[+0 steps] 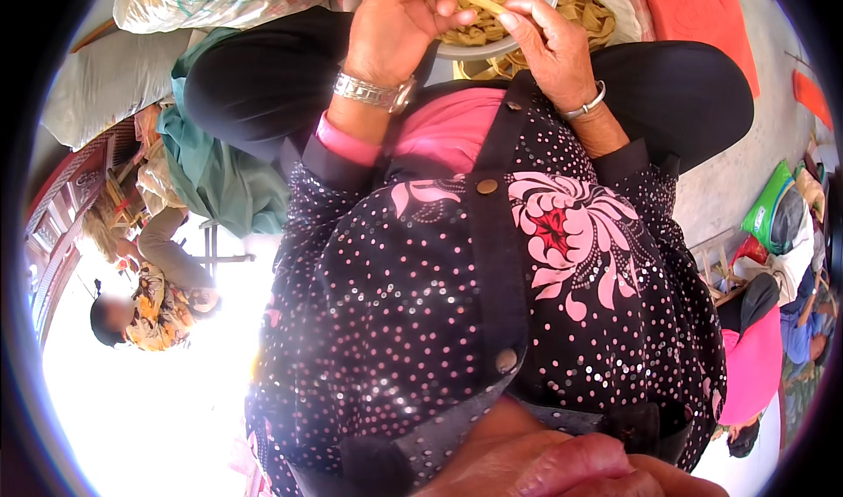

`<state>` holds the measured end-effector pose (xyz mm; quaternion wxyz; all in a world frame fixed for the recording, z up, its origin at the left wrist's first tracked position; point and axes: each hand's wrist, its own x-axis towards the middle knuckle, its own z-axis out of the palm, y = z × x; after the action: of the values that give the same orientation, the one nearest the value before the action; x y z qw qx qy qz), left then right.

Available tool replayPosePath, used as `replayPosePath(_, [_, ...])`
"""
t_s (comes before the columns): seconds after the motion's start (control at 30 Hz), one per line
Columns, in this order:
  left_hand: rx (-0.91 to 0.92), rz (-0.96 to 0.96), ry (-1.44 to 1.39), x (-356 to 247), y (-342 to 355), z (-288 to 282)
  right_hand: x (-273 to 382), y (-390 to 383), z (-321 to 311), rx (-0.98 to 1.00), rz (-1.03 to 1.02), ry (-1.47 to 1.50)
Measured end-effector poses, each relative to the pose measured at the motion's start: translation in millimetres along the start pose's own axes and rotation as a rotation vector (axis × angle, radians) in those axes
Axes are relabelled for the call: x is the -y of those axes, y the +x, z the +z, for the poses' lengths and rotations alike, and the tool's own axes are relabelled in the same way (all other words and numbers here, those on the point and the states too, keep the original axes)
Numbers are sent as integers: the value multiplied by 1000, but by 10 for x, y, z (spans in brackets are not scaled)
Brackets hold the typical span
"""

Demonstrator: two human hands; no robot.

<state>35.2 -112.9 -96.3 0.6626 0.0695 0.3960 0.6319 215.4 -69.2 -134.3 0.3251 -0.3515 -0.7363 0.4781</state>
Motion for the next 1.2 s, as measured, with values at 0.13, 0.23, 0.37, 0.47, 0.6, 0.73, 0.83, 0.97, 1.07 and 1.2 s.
replayPosePath(0.13, [42, -9, 385, 67, 15, -101, 21, 30, -13, -42, -69, -147])
replayPosePath(0.23, [-39, -17, 443, 84, 11, -106, -2, 24, -14, -32, -91, -206])
replayPosePath(0.37, [-72, -40, 388, 100, -16, -73, -14, 26, -14, -7, -98, -250])
replayPosePath(0.47, [-70, -38, 315, 113, -24, -86, -22, 28, -20, 18, -109, -269])
replayPosePath(0.6, [-93, 12, 211, 125, -32, -118, -57, 30, 3, -22, -214, -271])
replayPosePath(0.73, [-131, 66, 155, 108, -75, -115, -47, 34, -6, -59, -325, -290])
replayPosePath(0.83, [-158, 99, 146, 84, -106, -138, -47, 44, -24, -77, -410, -306])
replayPosePath(0.97, [-171, 137, 131, 76, -142, -143, -22, 24, -84, -90, -442, -329])
replayPosePath(1.07, [-182, 144, 146, 87, -144, -132, 82, 3, -197, -5, -394, -401])
replayPosePath(1.2, [-225, 191, 175, 94, -173, -3, 137, 14, -242, -41, -453, -398])
